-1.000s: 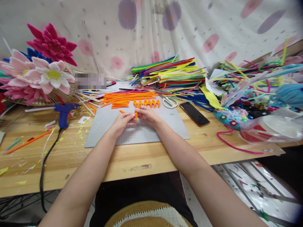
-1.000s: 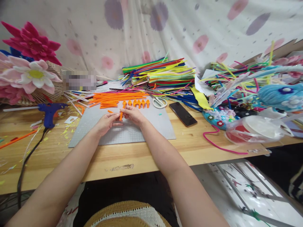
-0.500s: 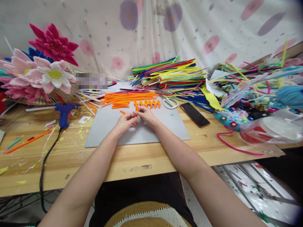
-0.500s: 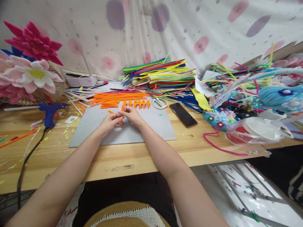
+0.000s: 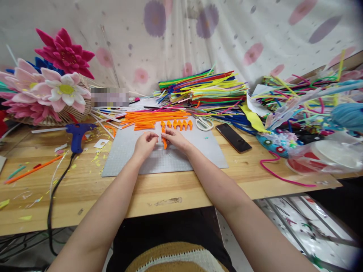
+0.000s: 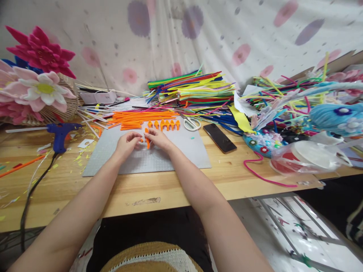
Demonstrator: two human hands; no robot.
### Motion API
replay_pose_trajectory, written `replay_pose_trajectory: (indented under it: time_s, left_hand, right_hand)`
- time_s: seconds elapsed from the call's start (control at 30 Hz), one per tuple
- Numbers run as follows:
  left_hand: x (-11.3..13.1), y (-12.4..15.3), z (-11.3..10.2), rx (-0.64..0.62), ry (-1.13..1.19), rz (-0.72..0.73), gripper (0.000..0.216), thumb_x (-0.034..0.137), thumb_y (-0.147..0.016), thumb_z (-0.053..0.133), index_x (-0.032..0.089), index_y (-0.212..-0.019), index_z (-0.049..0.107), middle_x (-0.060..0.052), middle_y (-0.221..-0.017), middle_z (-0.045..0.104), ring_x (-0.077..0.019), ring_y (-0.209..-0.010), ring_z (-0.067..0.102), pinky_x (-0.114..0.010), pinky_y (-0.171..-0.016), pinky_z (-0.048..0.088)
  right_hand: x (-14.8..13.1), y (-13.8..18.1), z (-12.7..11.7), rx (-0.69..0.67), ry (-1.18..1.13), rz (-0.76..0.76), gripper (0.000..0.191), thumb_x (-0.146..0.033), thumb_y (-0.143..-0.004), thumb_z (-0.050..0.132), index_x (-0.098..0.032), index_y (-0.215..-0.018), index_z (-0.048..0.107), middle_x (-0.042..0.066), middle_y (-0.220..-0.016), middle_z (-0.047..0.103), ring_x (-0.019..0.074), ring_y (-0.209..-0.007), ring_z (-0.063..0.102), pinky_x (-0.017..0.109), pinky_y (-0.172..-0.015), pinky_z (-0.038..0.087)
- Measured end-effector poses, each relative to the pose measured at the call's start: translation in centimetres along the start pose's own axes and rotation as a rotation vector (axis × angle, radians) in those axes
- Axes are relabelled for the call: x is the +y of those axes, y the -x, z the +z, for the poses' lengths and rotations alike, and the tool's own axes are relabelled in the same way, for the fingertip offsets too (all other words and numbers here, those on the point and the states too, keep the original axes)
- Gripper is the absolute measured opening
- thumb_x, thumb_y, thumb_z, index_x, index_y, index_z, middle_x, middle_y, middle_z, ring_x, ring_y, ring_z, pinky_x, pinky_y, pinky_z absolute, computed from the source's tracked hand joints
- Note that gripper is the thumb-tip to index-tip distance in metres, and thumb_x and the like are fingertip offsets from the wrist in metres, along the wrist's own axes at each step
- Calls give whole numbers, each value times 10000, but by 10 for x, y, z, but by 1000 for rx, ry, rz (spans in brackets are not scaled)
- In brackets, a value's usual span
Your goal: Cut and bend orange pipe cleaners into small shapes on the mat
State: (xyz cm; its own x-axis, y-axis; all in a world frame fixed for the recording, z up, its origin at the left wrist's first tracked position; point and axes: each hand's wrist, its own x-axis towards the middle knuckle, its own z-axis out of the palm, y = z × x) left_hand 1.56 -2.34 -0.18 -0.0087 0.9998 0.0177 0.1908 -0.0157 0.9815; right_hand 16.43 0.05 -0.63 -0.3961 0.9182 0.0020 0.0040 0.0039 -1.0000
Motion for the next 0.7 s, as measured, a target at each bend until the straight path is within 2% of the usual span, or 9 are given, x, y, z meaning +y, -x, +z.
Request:
replay_pose_trajectory:
  time_s: [0.07, 0.1, 0.23, 0.37, 0.53, 0.7]
  left_hand:
    - [-4, -4, -4, 76, -2, 54, 215, 358, -653, 624, 166, -750, 607, -2, -681, 583, -94, -551, 496, -206, -498, 435]
    - [-5, -6, -6, 73, -3, 71, 225, 376, -670, 609, 168, -756, 605, -2, -679, 578, -95, -553, 491, -203, -497, 431]
    - [-3, -4, -11, -54, -175, 201, 224, 391, -743, 540, 176, -764, 597, -13, -694, 572, -116, -613, 494, -199, -510, 405]
    - [5, 2, -15, -138, -417, 388, 195, 349, -791, 480, 187, -765, 586, -18, -753, 570, -129, -681, 489, -216, -581, 388]
    - [13, 8, -14, -223, -529, 503, 178, 314, -815, 453, 190, -744, 559, -9, -687, 542, -131, -649, 484, -237, -622, 372]
    - [14, 14, -4, -318, -602, 632, 190, 289, -836, 434, 194, -698, 523, -7, -653, 535, -128, -624, 474, -240, -625, 359]
  right_hand:
    - [-1, 1, 0, -102, 29, 30, 234, -378, -756, 559, -162, -690, 499, -41, -543, 508, 57, -444, 403, 191, -437, 307]
    - [-1, 2, 0, -147, 45, 34, 229, -375, -765, 545, -155, -707, 520, -42, -533, 503, 55, -433, 389, 190, -431, 293]
    - [-3, 5, 0, -215, 69, -21, 236, -364, -763, 541, -135, -730, 586, -62, -479, 412, 48, -436, 322, 188, -437, 242]
    - [-4, 7, -2, -218, -38, -25, 226, -350, -750, 547, -130, -722, 591, -72, -456, 346, 51, -443, 289, 193, -439, 212]
    - [-7, 10, -15, -351, -195, 115, 200, -306, -717, 587, -108, -700, 576, -89, -441, 281, 37, -415, 224, 187, -411, 164]
    - [-8, 12, -33, -516, -223, 268, 148, -233, -678, 595, -97, -638, 550, -97, -396, 255, 22, -374, 175, 173, -377, 130]
